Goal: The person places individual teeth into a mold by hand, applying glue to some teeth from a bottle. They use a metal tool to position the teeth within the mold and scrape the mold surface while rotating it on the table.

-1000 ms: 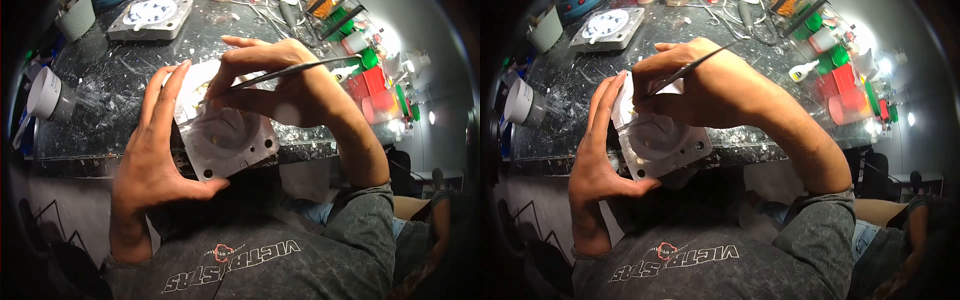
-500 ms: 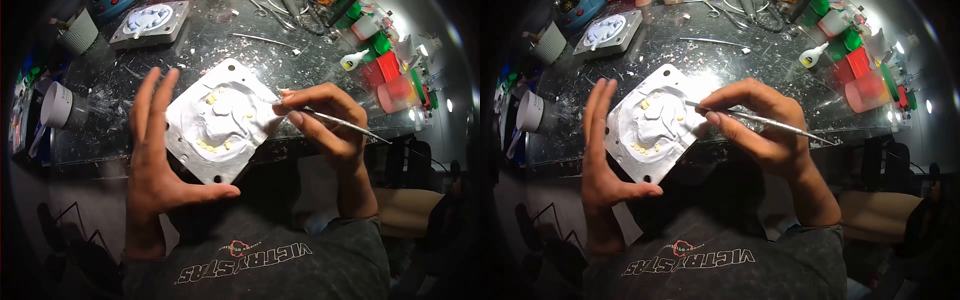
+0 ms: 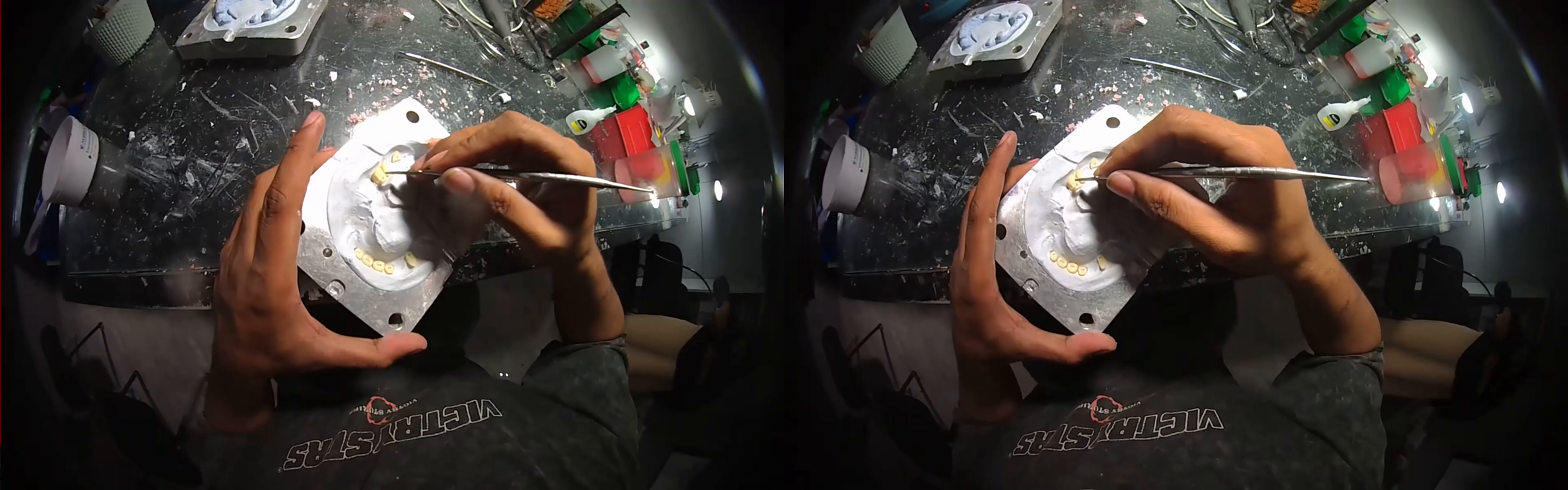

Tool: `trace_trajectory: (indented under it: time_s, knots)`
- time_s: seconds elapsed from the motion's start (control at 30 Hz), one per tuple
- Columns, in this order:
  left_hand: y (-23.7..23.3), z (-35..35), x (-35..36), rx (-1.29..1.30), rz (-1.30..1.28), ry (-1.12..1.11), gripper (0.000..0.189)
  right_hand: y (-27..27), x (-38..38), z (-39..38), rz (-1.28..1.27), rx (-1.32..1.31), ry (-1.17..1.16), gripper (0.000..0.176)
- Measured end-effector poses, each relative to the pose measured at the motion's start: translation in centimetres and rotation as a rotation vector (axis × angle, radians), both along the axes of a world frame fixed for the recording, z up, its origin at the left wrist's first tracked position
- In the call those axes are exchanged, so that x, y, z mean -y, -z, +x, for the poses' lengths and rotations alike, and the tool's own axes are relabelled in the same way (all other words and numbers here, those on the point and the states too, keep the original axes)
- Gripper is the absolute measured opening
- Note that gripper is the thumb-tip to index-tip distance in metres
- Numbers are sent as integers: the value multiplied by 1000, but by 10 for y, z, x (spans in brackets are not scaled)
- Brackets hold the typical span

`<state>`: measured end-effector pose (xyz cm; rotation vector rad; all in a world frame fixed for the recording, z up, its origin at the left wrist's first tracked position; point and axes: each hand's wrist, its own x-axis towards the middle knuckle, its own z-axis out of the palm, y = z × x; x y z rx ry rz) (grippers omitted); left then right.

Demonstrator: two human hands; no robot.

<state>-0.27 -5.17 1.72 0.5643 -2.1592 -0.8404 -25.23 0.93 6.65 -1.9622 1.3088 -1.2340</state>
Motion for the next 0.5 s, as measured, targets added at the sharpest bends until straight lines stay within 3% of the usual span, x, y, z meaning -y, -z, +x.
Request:
trace_trajectory:
  time_s: [0.5]
  knots:
    - [3,-4,1,-59,4,25,154,-16,-1,11,156,-25,57,15]
